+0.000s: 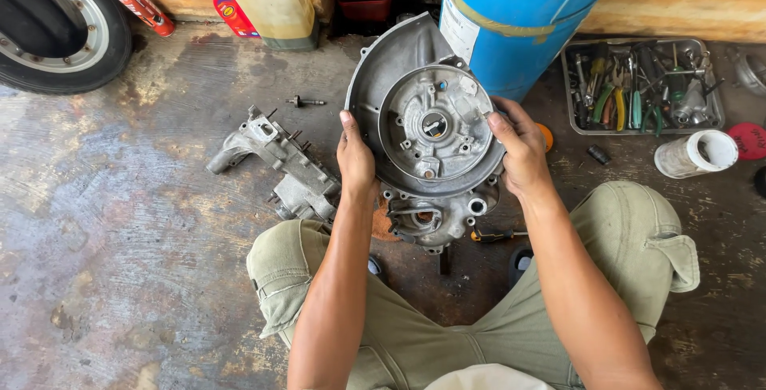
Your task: Cleaning a motorcycle engine casing using a screwdriver and a brush
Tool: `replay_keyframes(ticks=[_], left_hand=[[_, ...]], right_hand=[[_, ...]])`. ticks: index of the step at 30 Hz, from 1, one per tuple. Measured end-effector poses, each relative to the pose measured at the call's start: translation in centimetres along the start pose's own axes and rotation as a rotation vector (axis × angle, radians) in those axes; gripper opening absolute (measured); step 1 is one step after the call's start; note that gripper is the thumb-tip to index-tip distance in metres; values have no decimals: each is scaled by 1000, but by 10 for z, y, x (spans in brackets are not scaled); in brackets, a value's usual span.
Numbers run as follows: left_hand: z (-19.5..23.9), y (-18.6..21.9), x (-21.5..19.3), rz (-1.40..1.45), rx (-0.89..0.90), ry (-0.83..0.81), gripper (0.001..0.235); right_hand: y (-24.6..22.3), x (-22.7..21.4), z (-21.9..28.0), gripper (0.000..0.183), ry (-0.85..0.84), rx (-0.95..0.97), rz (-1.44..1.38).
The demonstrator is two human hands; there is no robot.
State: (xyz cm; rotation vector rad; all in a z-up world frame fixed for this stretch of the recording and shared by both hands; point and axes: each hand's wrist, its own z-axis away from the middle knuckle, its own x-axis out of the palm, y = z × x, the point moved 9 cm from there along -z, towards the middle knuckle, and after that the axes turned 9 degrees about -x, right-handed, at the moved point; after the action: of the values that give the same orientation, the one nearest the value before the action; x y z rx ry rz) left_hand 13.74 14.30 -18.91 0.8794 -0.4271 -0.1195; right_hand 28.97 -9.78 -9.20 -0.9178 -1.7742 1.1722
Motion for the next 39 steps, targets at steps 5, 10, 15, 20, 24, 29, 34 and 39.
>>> replay_keyframes(ticks=[5,10,15,20,24,29,34,39], left_hand=[[2,-1,-3,60,-30,-5,65],[26,13,6,134,-56,-46,71],[60,27,23,307,-104,-120,72],[74,48,32,56,98,-493,78],[20,-30,14,39,130,-701,72],[41,-13,11,125,-81,-533,74],[66,37,-8,124,-50,-190,76],[57,59,-31,77,154,-13,75]], right_hand=[[0,-2,-1,38,-1,-1,4],[-6,-5,-5,38,-19,-28,23],[-11,-14,-9,45,-47,-60,9],[-34,-15,-13,52,-8,-113,-49],[-59,2,-12,47,-25,-157,-45],[-34,28,-24,42,-10,-144,-142],[6,38,-27,59,-47,-107,-31],[164,-30,6,30,-79,239,861]])
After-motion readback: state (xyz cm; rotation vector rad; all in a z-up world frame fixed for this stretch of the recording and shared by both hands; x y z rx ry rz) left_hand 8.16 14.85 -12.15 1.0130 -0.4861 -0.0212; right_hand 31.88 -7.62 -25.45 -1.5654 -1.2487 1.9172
